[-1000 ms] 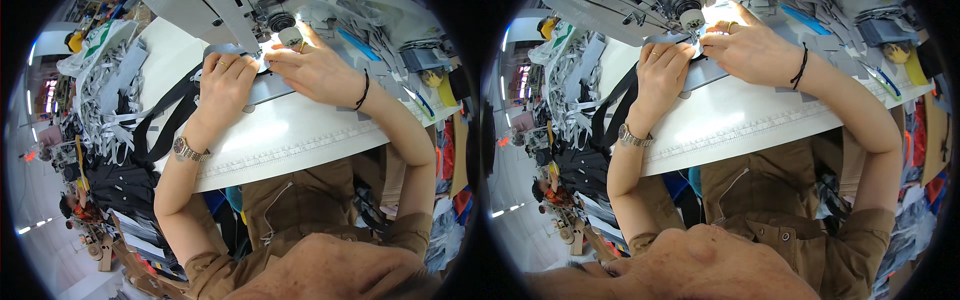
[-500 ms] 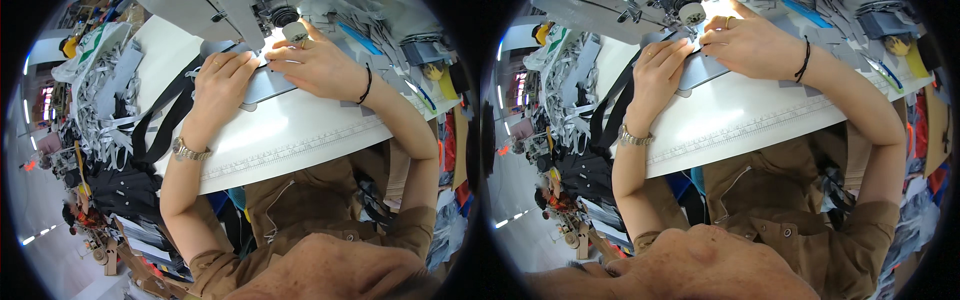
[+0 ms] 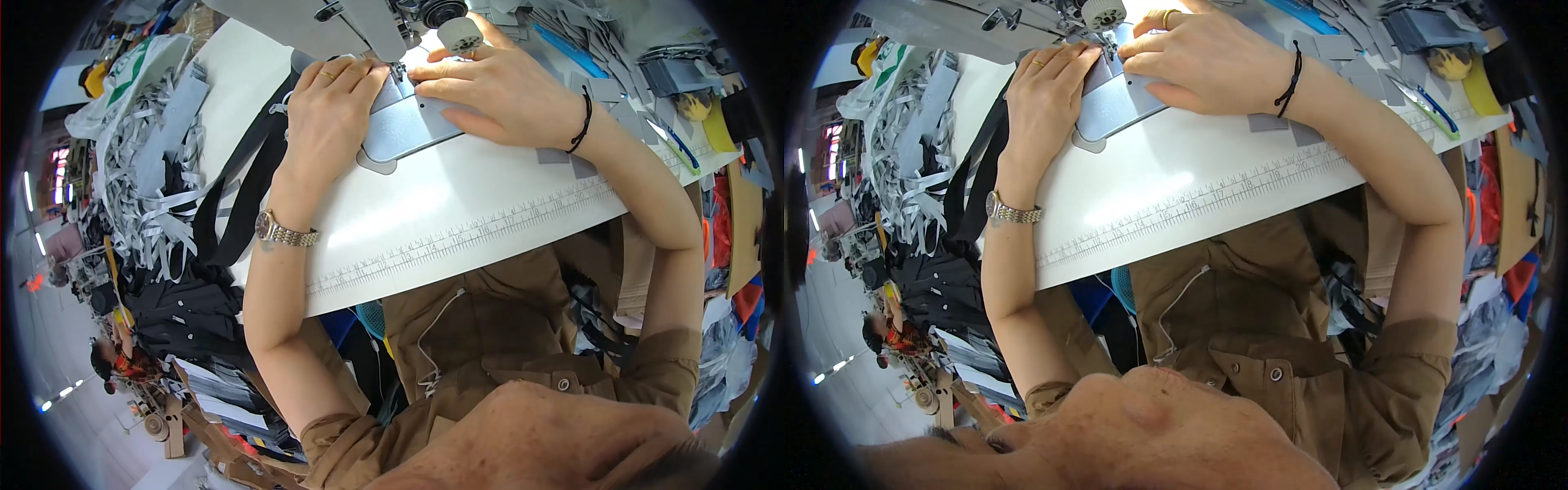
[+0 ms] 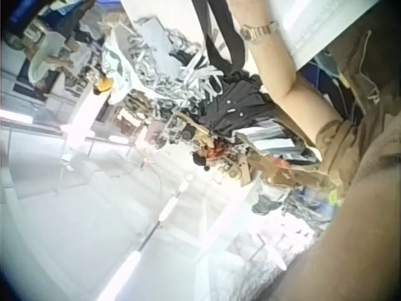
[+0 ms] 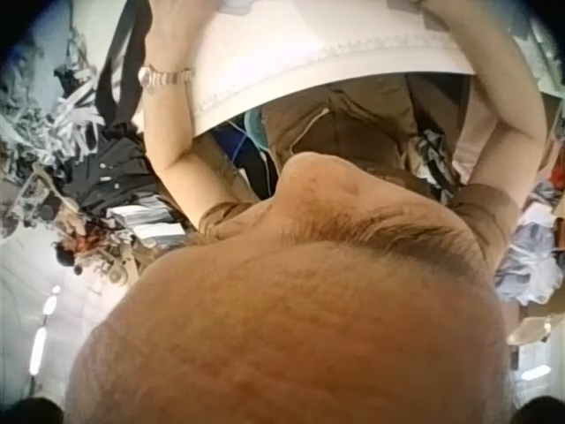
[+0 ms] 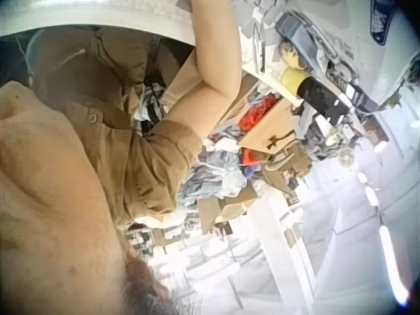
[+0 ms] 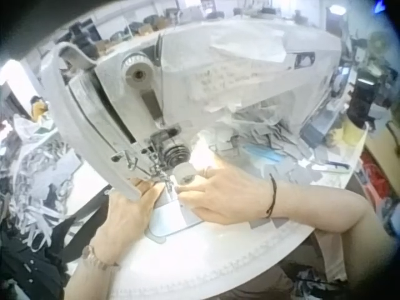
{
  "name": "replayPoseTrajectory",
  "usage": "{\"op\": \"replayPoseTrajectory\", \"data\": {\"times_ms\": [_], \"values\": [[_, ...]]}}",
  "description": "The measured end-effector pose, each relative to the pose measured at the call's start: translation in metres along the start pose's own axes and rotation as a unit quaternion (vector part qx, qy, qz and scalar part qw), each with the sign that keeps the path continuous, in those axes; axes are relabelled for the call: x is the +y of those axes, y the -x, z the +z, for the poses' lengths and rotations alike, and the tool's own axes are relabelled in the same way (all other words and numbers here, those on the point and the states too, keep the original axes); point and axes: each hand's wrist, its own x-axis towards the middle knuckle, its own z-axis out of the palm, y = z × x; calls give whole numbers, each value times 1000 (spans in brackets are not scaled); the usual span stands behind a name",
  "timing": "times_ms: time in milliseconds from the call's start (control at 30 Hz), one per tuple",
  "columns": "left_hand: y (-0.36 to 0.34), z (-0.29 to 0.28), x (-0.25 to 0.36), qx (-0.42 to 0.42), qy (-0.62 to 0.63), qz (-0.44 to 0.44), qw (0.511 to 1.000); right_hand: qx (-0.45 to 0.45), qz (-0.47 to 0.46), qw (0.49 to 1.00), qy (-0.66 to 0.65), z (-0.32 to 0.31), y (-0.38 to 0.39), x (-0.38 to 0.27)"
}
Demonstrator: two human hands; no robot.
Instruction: Sewing together fabric or leather strips using an industrial sewing machine.
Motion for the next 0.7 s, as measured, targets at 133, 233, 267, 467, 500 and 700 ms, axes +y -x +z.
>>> {"op": "replayPoseTrajectory", "data": {"times_ms": [133,233,267,467,500,700], "values": [[1,2,2,9,-2,-20,1000,15,-9,1000,15,-2,-2,-2],[4,1,0,17,1,-25,1000,8,-27,1000,3,-8,-4,0],[5,-1,0,20,3,-24,999,7,-34,999,7,-11,-4,2],[34,-37,18,-4,105,-9,994,-33,-58,997,-50,-27,-11,3],[37,-43,39,20,144,6,989,27,-80,995,-61,-22,-21,-8],[52,-76,83,-22,190,78,979,-81,-54,995,-17,-24,-63,-51]]}}
